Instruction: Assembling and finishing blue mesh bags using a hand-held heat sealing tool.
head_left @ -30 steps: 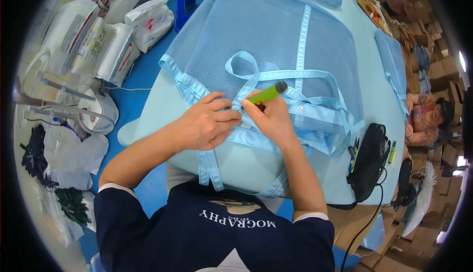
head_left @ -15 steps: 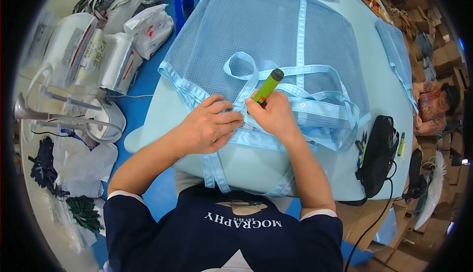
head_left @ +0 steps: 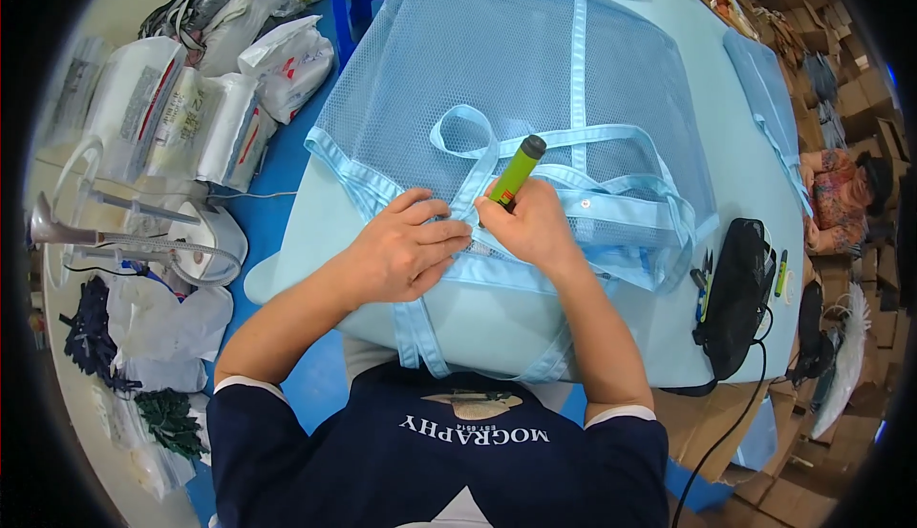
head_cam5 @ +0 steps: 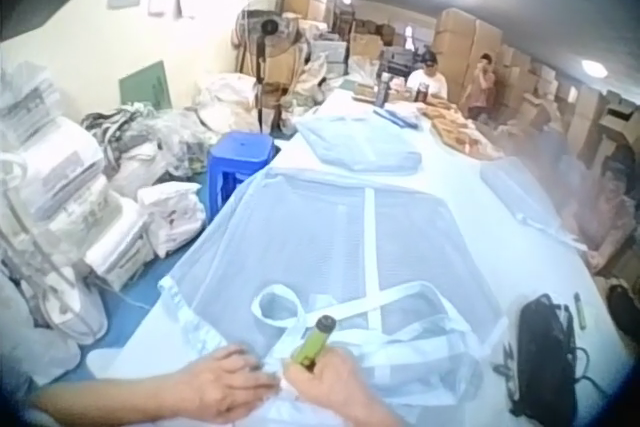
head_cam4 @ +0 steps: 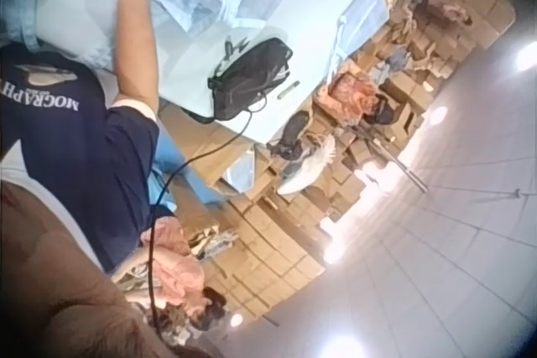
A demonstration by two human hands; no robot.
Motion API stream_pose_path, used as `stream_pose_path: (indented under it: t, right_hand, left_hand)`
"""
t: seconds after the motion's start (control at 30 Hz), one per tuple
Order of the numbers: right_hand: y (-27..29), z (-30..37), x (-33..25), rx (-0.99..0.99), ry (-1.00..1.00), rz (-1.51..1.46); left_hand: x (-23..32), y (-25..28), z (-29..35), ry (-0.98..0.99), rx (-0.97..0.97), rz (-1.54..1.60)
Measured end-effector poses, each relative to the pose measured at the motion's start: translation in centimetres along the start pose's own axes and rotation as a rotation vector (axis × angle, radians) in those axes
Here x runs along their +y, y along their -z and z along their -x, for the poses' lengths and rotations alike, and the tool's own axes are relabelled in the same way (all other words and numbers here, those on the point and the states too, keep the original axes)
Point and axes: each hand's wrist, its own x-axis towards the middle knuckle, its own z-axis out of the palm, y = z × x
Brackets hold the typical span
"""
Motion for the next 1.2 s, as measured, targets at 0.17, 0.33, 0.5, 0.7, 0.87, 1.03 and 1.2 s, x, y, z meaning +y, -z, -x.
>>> stream_pose_path:
  t: [0.17,0.33,0.5,0.7,0.87,1.03,1.2]
  right_hand:
    - [-0.16,0.45,0.04,0.070,0.109,-0.022]
    - [-0.13,0.45,-0.16,0.056,0.064,-0.031]
    - [-0.34,0.53,-0.10,0.053,0.084,0.026]
    - [-0.34,0.66,-0.18,0.037,0.112,-0.043]
    - [-0.44,0.66,0.15,0.039,0.070,-0.102]
    - [-0.48,0.56,-0.14,0.002,0.112,-0.030]
    - [-0.21,0.84,-0.04,0.006,0.148,-0.074]
  left_hand:
    - [0.03,-0.02,-0.11,0.000,0.007,0.007]
    - [-0.06,0.03,-0.05,-0.001,0.010,-0.005]
    - [-0.08,0.05,-0.07,-0.007,0.004,-0.013]
    - [-0.02,0.19,-0.03,-0.009,0.003,-0.010]
    - [-0.02,0.15,-0.19,-0.007,0.008,0.009]
    - [-0.10,0.07,-0.08,-0.002,0.020,0.016]
    - [0.06,0.13,-0.29,0.004,0.008,0.031]
